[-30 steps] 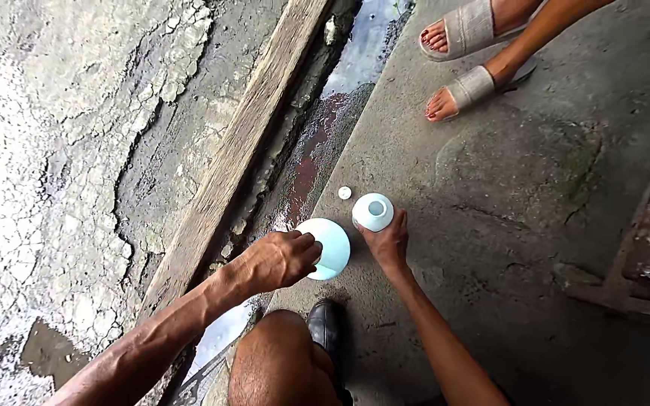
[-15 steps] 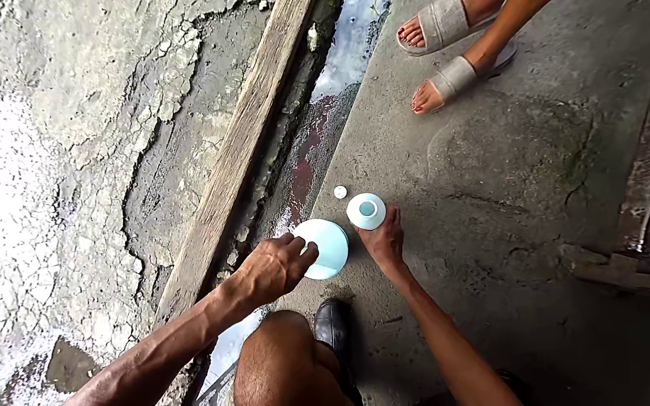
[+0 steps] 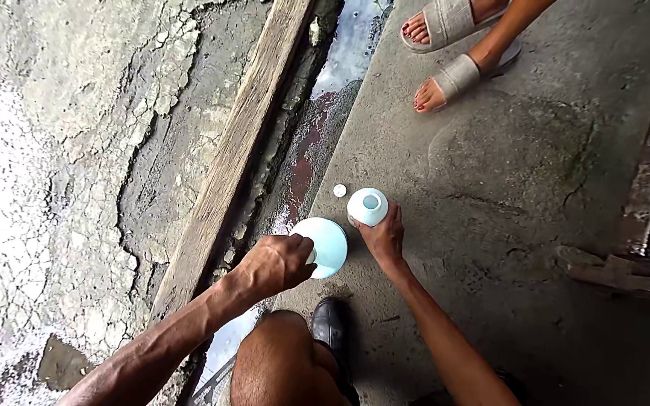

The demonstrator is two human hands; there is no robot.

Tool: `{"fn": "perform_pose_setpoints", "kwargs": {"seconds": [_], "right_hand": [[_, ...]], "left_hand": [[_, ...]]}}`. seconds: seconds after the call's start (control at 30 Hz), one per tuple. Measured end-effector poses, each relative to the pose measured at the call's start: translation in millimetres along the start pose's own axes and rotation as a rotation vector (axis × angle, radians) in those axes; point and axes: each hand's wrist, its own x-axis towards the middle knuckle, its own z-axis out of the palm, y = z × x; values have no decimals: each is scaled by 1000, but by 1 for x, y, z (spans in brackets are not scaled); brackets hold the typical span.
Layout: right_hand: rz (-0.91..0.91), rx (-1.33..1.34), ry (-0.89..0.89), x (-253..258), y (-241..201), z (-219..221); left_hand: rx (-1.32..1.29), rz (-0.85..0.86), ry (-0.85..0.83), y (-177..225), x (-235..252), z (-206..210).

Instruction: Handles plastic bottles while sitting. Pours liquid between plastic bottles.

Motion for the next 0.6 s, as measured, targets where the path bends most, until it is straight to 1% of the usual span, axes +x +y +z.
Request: {"fn": "perform_pose_setpoints", "kwargs": {"seconds": [0.07, 0.1, 0.17, 0.23, 0.27, 0.33, 0.4, 0.5, 0.53, 0.6], "right_hand": [[16, 1, 5, 2, 1, -2], [21, 2, 6, 2, 1, -2], [13, -5, 13, 1, 2, -1], [1, -13, 2, -1, 1, 0], [-1, -17, -14, -1, 0, 0], [-11, -17, -25, -2, -1, 2], [-6, -15, -9, -1, -1, 3], [18, -27, 15, 3, -1, 1], [14, -26, 27, 3, -1, 1], [-19, -22, 31, 3, -1, 0]], "left_hand": [[48, -92, 52, 2, -2, 5], [93, -86, 73, 4, -3, 5], [136, 7, 54, 4, -4, 0], [85, 106, -79, 2, -3, -8], [68, 152, -107, 2, -2, -10], [37, 182, -67, 3, 0, -8], [-11, 79, 45, 3, 0, -4], [-121, -165, 163, -1, -4, -7], [-173, -212, 195, -7, -3, -12], [-284, -251, 233, -29, 9, -20]]}}
